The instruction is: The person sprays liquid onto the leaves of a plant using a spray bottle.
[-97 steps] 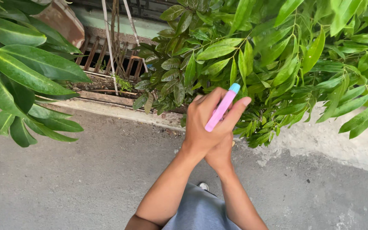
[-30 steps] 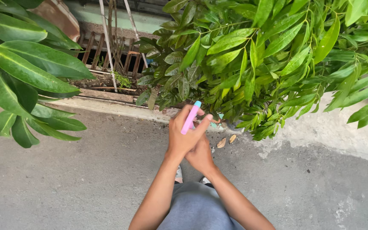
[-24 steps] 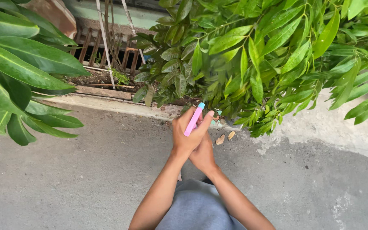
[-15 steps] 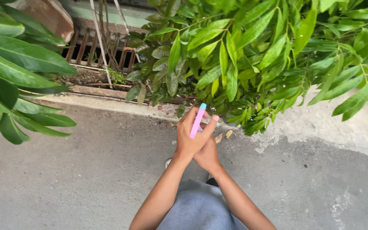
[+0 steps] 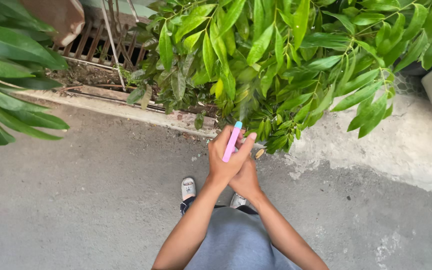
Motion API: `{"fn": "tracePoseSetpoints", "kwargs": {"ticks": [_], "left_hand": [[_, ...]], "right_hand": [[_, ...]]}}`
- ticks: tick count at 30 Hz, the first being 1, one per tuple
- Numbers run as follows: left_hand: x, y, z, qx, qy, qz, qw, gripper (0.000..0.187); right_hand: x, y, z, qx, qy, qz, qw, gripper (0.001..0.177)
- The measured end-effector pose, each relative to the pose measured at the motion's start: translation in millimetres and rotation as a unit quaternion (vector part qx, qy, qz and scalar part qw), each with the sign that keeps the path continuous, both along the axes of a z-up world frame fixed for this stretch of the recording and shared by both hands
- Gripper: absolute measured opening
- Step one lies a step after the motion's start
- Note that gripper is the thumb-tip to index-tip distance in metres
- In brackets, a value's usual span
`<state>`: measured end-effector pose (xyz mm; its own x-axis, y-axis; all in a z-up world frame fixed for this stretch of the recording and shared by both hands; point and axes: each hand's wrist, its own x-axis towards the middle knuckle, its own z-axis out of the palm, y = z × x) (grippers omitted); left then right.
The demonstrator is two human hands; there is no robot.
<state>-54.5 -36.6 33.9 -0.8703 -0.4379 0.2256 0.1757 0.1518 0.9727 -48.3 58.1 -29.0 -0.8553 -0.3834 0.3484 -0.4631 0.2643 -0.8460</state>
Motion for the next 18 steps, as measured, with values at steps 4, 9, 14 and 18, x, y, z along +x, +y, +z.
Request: {"fn": "tracePoseSetpoints", "kwargs": {"ticks": [4,9,14,18], "left_hand": [[2,25,-11,-0.003,0.01,0.04,0.999,0.028],[6,50,1,-0.01,0.084,0.035,0.996,0.023],[2,71,-3,-0.036,0.009,0.063,0.997,0.026],[5,83,-7,-0.042,-0.027,0.07,0.996,0.03]], "right_hand": [[-2,21,0,-0.018,-0.083,-0.013,0.996,0.07],[-11,52,1,0.0,-0.152,0.016,0.988,0.062],[-9,68,-2,-0.012,-0.11,0.019,0.994,0.07],[-8,80,-9,-0.024,-0.072,0.027,0.997,0.072]]}}
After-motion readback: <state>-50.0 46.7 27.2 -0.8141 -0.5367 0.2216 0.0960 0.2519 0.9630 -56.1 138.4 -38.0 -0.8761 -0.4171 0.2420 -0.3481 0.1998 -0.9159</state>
